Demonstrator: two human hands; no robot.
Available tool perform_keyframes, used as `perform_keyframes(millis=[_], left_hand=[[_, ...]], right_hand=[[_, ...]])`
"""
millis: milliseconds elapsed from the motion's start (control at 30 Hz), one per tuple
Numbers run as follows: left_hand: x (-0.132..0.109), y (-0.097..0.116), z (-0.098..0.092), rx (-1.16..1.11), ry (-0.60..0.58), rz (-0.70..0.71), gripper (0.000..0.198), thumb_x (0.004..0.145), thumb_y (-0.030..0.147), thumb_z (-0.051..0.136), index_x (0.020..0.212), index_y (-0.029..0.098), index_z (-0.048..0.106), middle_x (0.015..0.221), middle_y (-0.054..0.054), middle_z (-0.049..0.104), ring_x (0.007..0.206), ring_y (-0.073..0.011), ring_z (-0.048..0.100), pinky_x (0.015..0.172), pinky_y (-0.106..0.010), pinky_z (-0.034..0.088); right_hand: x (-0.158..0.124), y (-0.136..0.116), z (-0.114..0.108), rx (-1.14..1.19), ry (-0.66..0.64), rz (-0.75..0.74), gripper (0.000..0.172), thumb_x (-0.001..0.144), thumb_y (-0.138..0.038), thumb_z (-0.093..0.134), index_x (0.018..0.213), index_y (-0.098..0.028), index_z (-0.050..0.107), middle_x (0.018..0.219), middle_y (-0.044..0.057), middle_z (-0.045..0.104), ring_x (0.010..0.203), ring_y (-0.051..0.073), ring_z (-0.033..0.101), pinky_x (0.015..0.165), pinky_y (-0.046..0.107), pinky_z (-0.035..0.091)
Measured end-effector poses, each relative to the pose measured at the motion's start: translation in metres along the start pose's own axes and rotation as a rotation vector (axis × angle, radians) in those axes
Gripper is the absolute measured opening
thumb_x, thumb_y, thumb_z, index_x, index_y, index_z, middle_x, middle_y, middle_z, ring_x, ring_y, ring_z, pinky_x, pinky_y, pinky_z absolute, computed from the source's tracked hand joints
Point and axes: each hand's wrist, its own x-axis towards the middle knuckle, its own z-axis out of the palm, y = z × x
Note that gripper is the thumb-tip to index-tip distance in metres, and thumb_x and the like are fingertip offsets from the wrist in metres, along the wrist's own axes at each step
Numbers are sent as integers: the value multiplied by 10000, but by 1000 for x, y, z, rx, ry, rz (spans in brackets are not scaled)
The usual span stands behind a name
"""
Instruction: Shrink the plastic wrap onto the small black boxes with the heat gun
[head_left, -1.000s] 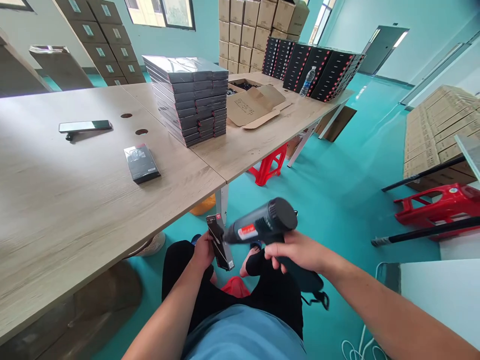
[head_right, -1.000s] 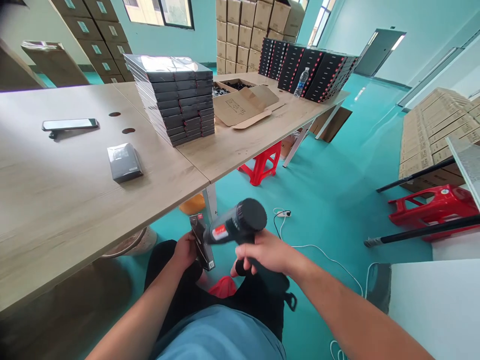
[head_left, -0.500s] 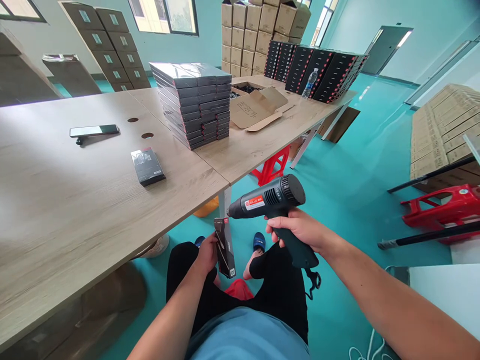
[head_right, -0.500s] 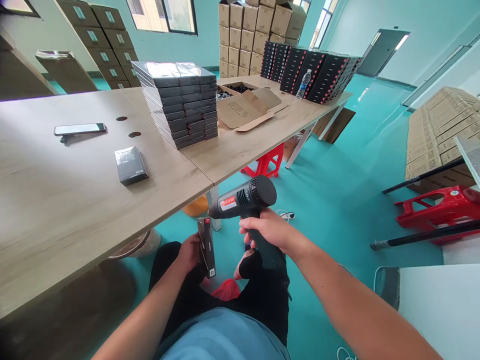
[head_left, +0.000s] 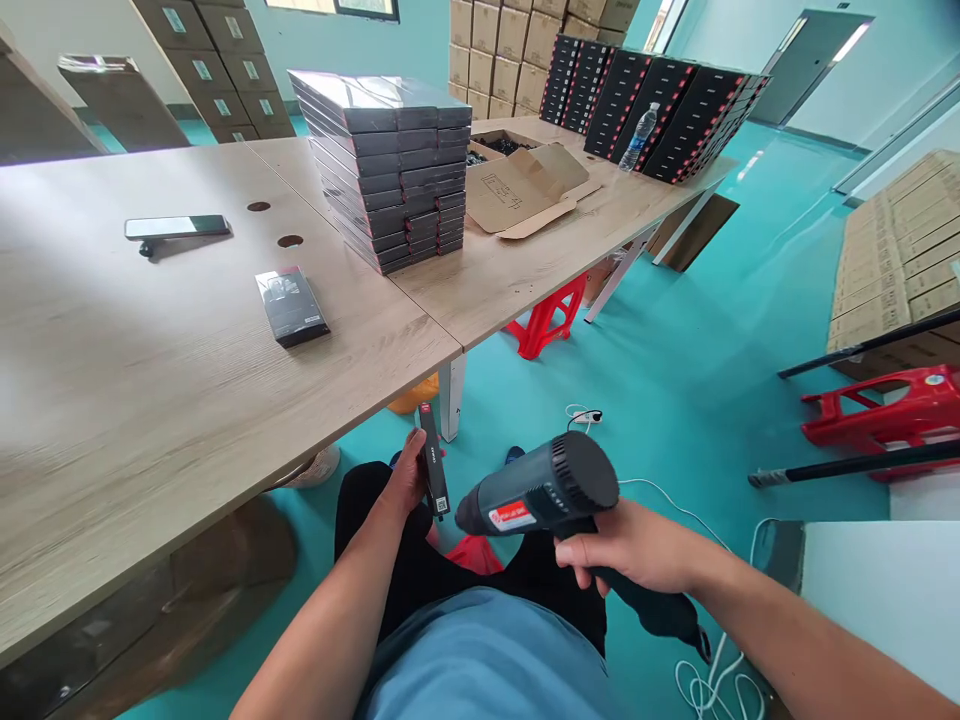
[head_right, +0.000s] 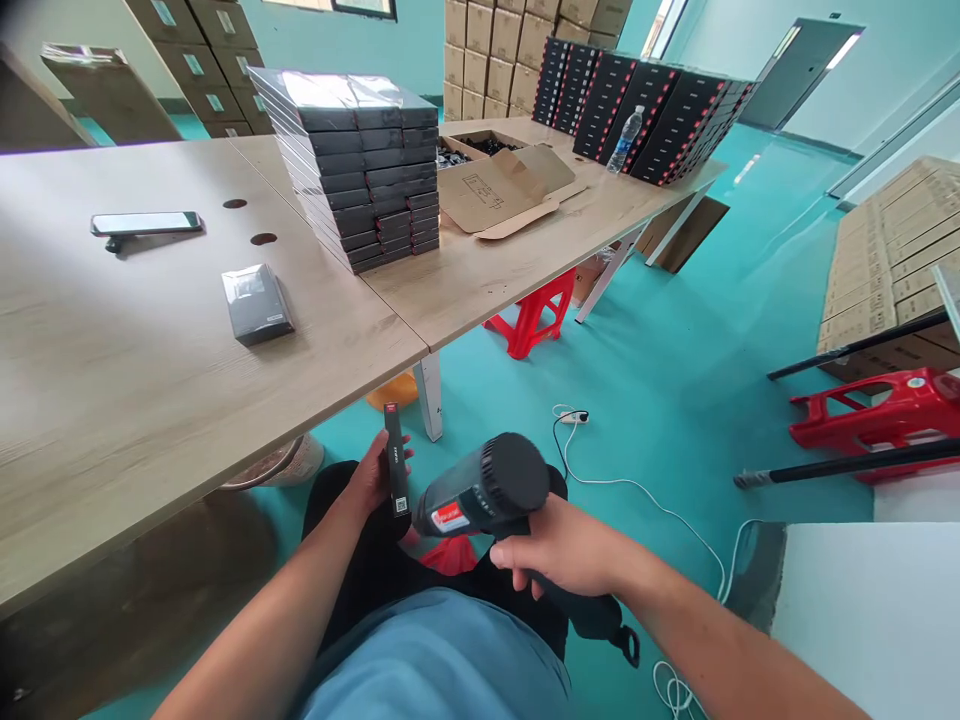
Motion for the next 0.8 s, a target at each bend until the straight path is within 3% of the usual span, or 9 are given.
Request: perform_keyframes(millis=[100, 233, 400, 500, 567, 667, 800], left_hand=[[1, -1, 2, 64, -30, 78, 456, 727, 385, 824, 1095, 242, 596, 920, -28, 675, 753, -195, 679, 507, -240, 468], [2, -7, 2, 138, -72, 57, 375, 744, 402, 806, 997, 209, 608, 889, -36, 657, 729, -190, 668, 519, -250, 491], [-1, -19, 1, 256, -157, 116, 367, 744, 353, 811, 1026, 198, 634, 882, -39, 655, 791, -194, 664, 633, -281, 548], [-4, -25, 2, 267, -183, 135, 372, 729, 308, 825, 1041, 202, 651, 854, -28, 666, 790, -187, 668, 688, -282, 553], [-7, -23, 3, 227, -163, 97, 351, 739, 309, 813, 1034, 191, 663, 854, -39, 687, 766, -187, 677, 688, -280, 552], [-13, -12, 2, 107, -117, -68, 341, 820, 441, 703, 969, 135, 678, 825, -109, 714, 707, -229, 690, 632, -322, 555], [-26, 6, 5, -101, -251, -190, 415, 872, 489, 583, 1031, 119, 681, 837, -151, 728, 749, -304, 709, 652, -414, 566]], right_hand=[[-5, 12, -1, 148, 58, -75, 201, 776, -337, 671, 898, -180, 704, 793, 26, 668, 662, 158, 617, 563, 276, 517], [-7, 23, -4, 294, 53, -84, 276, 769, -377, 706, 921, -148, 715, 848, 56, 684, 675, 168, 642, 551, 267, 515], [12, 21, -15, 525, 304, -159, 322, 803, -379, 711, 1044, -170, 676, 858, 40, 697, 681, 142, 641, 553, 231, 530], [26, 11, -21, 587, 346, -191, 296, 794, -364, 719, 1002, -156, 683, 832, 44, 698, 677, 138, 644, 543, 218, 533], [28, 5, -23, 550, 297, -200, 291, 786, -352, 724, 992, -148, 691, 818, 50, 703, 668, 141, 645, 533, 218, 532], [21, 9, -22, 498, 179, -184, 297, 777, -341, 728, 994, -139, 706, 818, 62, 712, 656, 149, 652, 512, 218, 519], [12, 35, -22, 721, 208, -150, 273, 805, -327, 703, 1020, -160, 721, 836, 56, 715, 654, 134, 649, 515, 198, 512]])
